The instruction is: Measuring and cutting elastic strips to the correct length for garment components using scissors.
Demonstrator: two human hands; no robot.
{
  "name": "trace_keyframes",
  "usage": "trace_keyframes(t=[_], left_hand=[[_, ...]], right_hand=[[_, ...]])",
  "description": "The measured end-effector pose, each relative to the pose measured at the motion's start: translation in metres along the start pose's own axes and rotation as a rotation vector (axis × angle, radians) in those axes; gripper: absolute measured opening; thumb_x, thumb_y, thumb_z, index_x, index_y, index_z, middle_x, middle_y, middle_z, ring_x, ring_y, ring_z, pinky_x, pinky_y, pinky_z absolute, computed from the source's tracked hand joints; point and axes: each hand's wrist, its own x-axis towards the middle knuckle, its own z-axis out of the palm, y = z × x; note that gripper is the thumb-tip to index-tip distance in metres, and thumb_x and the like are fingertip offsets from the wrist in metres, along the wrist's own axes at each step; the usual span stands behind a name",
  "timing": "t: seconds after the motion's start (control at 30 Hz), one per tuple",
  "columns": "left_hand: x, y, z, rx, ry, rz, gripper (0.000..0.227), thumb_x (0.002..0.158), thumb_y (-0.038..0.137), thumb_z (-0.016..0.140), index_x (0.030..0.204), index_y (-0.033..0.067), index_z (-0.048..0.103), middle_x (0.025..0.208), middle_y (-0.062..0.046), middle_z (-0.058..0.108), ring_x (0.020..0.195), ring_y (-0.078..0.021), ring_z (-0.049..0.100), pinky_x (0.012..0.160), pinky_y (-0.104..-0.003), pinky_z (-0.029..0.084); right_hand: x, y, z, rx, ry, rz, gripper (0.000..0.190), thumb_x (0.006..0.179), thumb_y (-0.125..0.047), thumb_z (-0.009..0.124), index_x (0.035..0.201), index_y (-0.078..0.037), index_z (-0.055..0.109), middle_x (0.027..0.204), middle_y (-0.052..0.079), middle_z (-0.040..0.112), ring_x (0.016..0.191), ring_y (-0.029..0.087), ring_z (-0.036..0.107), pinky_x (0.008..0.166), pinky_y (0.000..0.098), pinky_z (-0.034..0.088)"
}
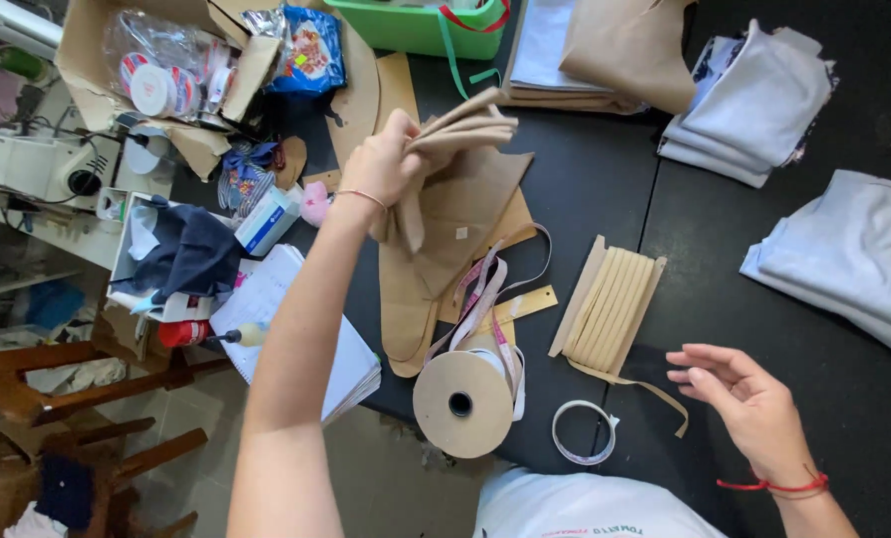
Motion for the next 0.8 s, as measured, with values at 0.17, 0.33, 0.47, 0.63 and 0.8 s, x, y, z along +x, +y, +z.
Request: trace_keyframes(t=[0.17,0.33,0.47,0.63,0.8], left_hand=[[-0.017,0.024,-0.047,0.223,0.18,0.191,0.03,0.079,0.007,0.043,0.107,0.0159,0.046,0.078,-0.018,0.06,0.065,-0.0406,0.055,0.05,-0.049,0.043],[-0.01,0.0,-0.071,0.135,0.22,0.119,0.047,0.071,0.005,0.045,0.114,0.0207,0.053,0.102,-0.013,0.059,0.091,-0.0334,0.054,0.077,-0.042,0.041],[-0.022,0.007,-0.028,0.357,0.356,0.11,0.034,0.077,0.01,0.048,0.109,0.0186,0.056,0.083,-0.014,0.061,0.07,-0.0368,0.056,0.059,-0.048,0.044],[-0.043,0.052,0.084,0.44,-0.162,0.013,0.024,0.066,0.027,0.071,0.079,0.0121,0.058,0.075,-0.006,0.062,0.066,-0.0258,0.061,0.06,-0.039,0.052],[-0.034,0.024,0.152,0.451,0.004,0.053,0.078,0.069,0.033,0.051,0.131,-0.0031,0.022,0.133,-0.021,0.03,0.12,-0.0293,0.034,0.084,-0.036,0.044]], right_hand=[[-0.019,-0.002,-0.012,-0.02,-0.089,-0.024,0.024,0.079,0.0,0.049,0.102,0.005,0.056,0.095,0.019,0.064,0.084,0.026,0.063,0.076,0.0319,0.051],[-0.025,0.01,-0.037,-0.006,-0.197,-0.06,0.025,0.077,0.0,0.051,0.102,0.003,0.058,0.094,0.018,0.067,0.081,0.024,0.065,0.077,0.03,0.051],[-0.032,0.029,-0.056,-0.036,-0.117,-0.027,0.024,0.08,0.0,0.049,0.101,0.005,0.058,0.093,0.02,0.066,0.081,0.026,0.063,0.074,0.0311,0.05],[-0.039,0.048,-0.057,0.028,-0.024,0.074,0.023,0.08,0.003,0.051,0.1,0.009,0.058,0.092,0.024,0.065,0.08,0.03,0.062,0.07,0.0328,0.049],[-0.037,0.031,-0.035,0.001,0.037,0.132,0.025,0.08,0.006,0.049,0.104,0.01,0.057,0.095,0.023,0.064,0.083,0.03,0.061,0.074,0.0345,0.048]])
